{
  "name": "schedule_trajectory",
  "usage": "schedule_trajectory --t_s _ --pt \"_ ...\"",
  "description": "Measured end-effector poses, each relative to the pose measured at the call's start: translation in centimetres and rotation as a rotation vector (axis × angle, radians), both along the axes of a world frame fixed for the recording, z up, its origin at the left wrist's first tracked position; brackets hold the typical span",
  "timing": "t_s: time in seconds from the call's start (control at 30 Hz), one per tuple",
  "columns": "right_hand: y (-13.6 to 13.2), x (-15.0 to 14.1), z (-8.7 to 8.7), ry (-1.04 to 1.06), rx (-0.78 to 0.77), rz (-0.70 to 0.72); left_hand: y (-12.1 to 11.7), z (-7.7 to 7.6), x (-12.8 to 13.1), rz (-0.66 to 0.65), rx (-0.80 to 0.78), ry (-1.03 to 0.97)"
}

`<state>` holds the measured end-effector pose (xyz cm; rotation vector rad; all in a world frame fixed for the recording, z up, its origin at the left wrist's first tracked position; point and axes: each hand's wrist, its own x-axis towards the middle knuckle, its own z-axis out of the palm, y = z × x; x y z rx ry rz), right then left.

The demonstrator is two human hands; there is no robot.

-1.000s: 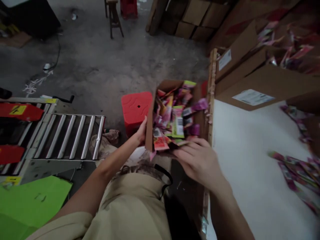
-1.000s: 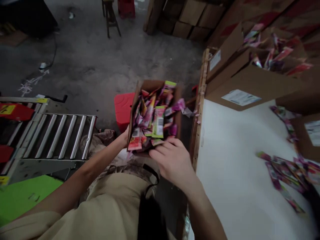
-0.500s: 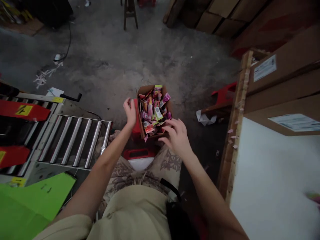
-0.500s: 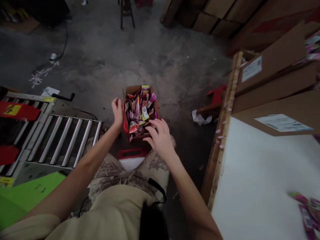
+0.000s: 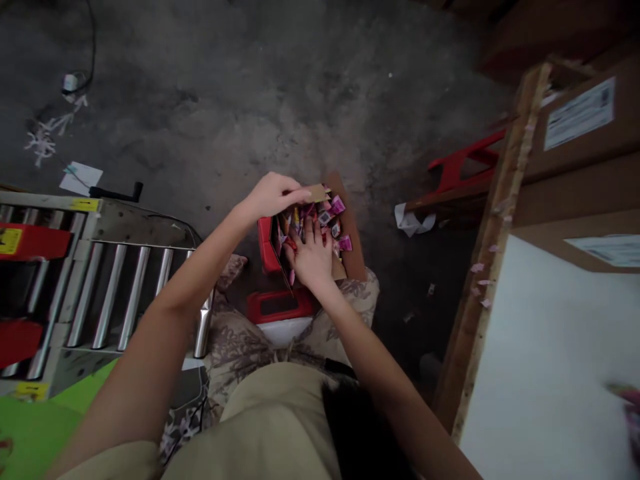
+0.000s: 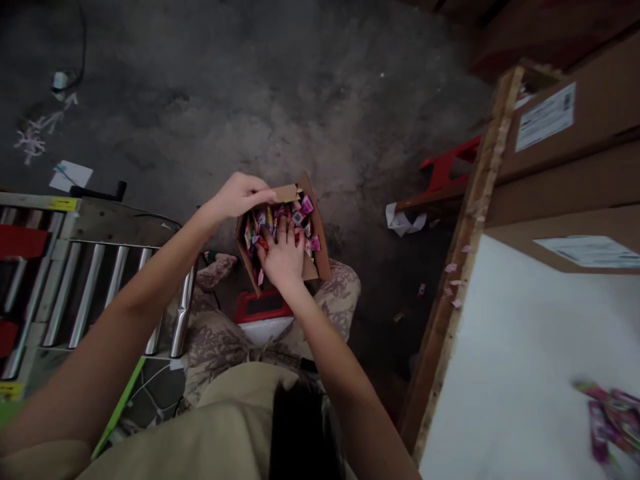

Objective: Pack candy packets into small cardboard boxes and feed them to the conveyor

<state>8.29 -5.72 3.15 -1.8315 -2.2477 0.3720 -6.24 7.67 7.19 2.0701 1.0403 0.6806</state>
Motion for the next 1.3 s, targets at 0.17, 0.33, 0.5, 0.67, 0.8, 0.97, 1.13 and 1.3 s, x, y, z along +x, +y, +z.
schedule_trajectory --t_s 0.17,0.33,0.5,0.67,0.8,0.97,1.13,1.3 --pt "-0.1 0.4 -0.8 0.054 0.004 0.008 0.5 -1.4 4.0 0.205 0.108 0.298" --pt "0.0 2.7 -0.7 0.217 -0.082 -0.010 0.6 -3.8 6.7 0.404 0.096 0.375" --pt "-2.2 5.5 4.4 0.500 0.091 0.062 0.5 -4.1 7.0 0.441 0.104 0.404" --pt "-2.5 5.7 6.8 0.264 0.338 -0.198 0.9 -4.5 7.1 0.493 0.188 0.393" --pt "-1.4 3.5 5.6 0.131 0.138 -0.259 0.7 -4.1 6.2 0.586 0.180 0.225" --pt "-1.4 3.5 6.4 0.107 -0.066 -0.271 -4.5 -2.9 4.6 0.675 0.250 0.010" --pt "-1.1 5.0 6.2 0.398 -0.186 -0.116 -8.1 -2.9 5.6 0.489 0.338 0.136" --pt "-1.2 6.1 5.2 0.767 -0.325 -0.062 -7.4 -3.8 7.0 0.376 0.361 0.342"
